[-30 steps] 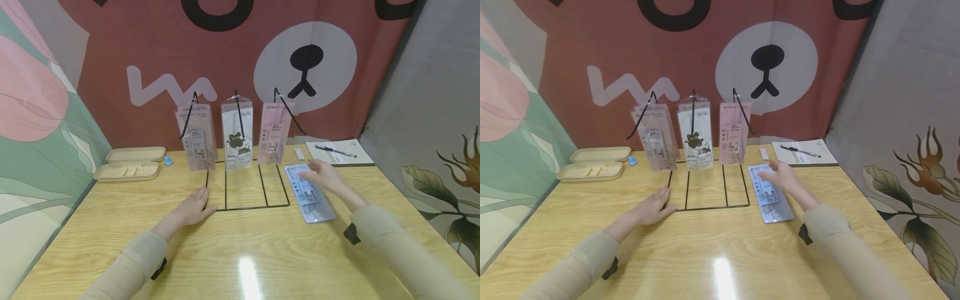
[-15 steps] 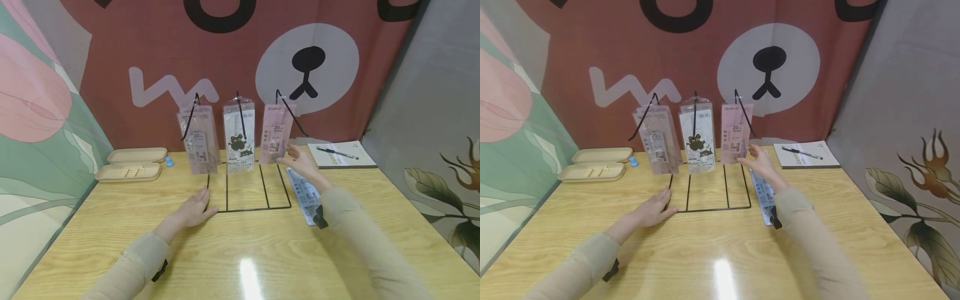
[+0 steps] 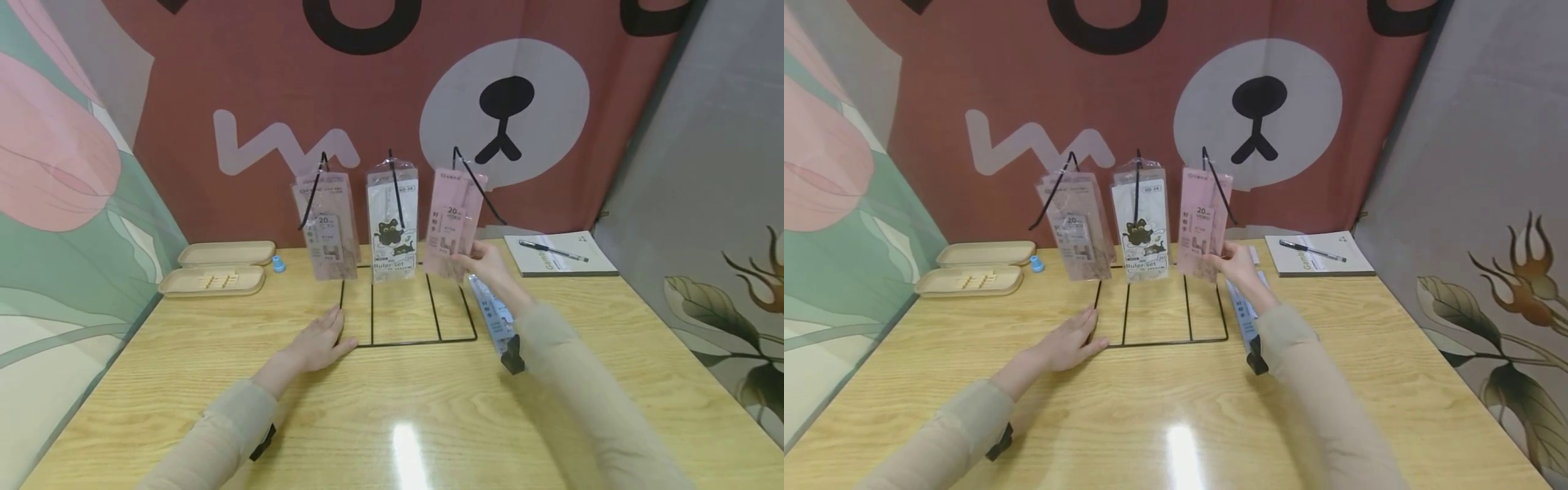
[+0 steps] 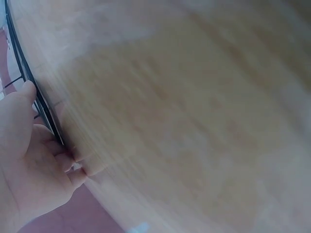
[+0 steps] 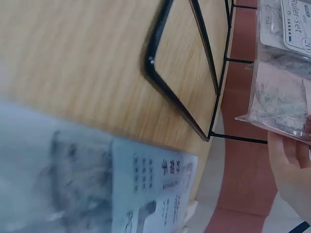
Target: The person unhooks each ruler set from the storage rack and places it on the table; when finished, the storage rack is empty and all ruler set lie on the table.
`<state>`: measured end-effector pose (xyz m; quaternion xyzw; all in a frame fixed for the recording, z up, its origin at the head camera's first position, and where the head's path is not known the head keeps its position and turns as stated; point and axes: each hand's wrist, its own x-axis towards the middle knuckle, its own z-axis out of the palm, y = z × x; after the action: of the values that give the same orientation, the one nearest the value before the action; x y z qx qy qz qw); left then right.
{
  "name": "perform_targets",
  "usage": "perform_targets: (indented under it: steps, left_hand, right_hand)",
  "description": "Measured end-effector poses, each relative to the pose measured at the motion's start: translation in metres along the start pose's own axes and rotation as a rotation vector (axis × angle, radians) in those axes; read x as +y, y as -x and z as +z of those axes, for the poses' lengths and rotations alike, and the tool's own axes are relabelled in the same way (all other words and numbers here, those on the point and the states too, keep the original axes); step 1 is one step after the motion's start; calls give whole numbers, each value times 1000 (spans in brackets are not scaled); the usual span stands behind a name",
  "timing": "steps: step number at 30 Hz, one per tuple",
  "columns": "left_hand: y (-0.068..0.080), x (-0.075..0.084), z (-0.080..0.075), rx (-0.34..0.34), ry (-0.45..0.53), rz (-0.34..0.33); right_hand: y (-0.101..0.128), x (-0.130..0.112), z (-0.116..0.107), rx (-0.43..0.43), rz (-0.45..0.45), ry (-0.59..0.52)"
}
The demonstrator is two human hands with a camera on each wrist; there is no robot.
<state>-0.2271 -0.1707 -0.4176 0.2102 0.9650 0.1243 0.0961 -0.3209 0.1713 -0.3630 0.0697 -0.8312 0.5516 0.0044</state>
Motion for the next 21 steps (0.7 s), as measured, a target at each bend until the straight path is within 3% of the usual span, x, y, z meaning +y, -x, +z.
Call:
perform_targets:
  steps: [9, 14, 21]
  left_hand:
    - [-1, 2, -1, 2, -1, 3]
    - [0, 2, -1, 5, -9, 4]
    - [1, 2, -1, -8, -4, -7]
  right_hand:
    - [37, -2, -16, -74, -51, 54]
    - [65, -7, -20, -128, -21, 6]
    - [104, -5, -27, -179, -4, 31]
